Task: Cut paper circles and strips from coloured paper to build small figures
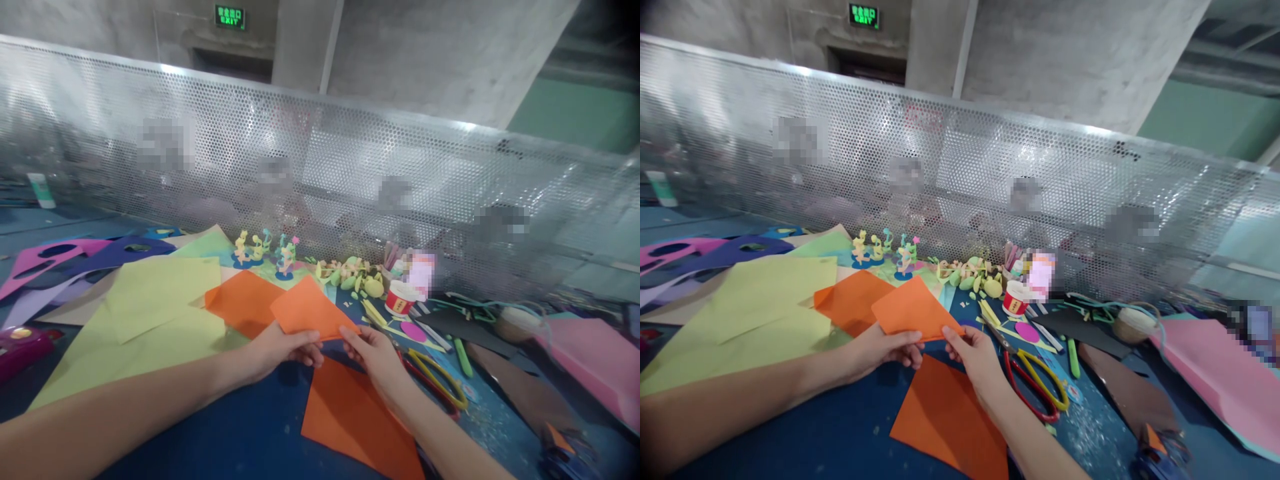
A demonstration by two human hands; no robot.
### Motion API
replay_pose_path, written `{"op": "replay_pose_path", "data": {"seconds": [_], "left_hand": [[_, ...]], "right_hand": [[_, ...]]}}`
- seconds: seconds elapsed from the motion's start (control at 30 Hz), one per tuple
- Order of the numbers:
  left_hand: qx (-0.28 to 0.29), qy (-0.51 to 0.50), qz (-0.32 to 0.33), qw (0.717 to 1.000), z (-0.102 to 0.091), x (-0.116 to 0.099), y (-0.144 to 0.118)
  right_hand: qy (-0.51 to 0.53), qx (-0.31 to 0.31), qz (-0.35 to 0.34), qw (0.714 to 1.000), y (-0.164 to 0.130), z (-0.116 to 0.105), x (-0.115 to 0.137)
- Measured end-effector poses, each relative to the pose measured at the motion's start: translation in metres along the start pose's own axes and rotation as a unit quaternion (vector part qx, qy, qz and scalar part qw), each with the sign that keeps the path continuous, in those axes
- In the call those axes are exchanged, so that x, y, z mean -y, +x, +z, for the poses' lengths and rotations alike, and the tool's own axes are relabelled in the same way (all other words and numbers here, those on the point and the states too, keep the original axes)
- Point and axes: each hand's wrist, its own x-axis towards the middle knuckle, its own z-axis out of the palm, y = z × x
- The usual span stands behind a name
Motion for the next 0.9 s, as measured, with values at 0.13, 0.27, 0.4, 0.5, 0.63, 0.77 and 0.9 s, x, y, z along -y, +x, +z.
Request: {"op": "replay_pose_path", "data": {"seconds": [0.13,0.27,0.4,0.5,0.63,0.77,0.9], "left_hand": [[0.034,-0.028,-0.053,0.998,-0.003,-0.010,0.000],[0.054,-0.020,-0.047,0.997,-0.004,-0.012,0.000],[0.055,0.002,-0.030,0.998,-0.005,-0.008,0.001],[0.043,0.006,-0.032,0.999,-0.005,-0.006,0.002],[0.043,0.000,-0.026,0.999,-0.006,-0.003,0.003],[0.022,-0.013,-0.019,1.000,-0.005,0.000,0.004],[0.006,-0.019,0.009,1.000,-0.003,0.002,0.004]], "right_hand": [[-0.015,-0.001,-0.007,1.000,0.001,-0.003,-0.001],[-0.023,-0.006,-0.008,1.000,0.002,-0.004,0.000],[-0.026,-0.010,-0.006,1.000,0.002,-0.003,-0.002],[-0.025,-0.007,-0.007,1.000,0.001,-0.002,-0.002],[-0.027,-0.004,-0.009,1.000,0.000,-0.001,0.000],[-0.029,-0.003,-0.016,0.999,0.000,-0.001,0.002],[-0.032,-0.004,-0.018,0.999,0.000,-0.002,0.000]]}}
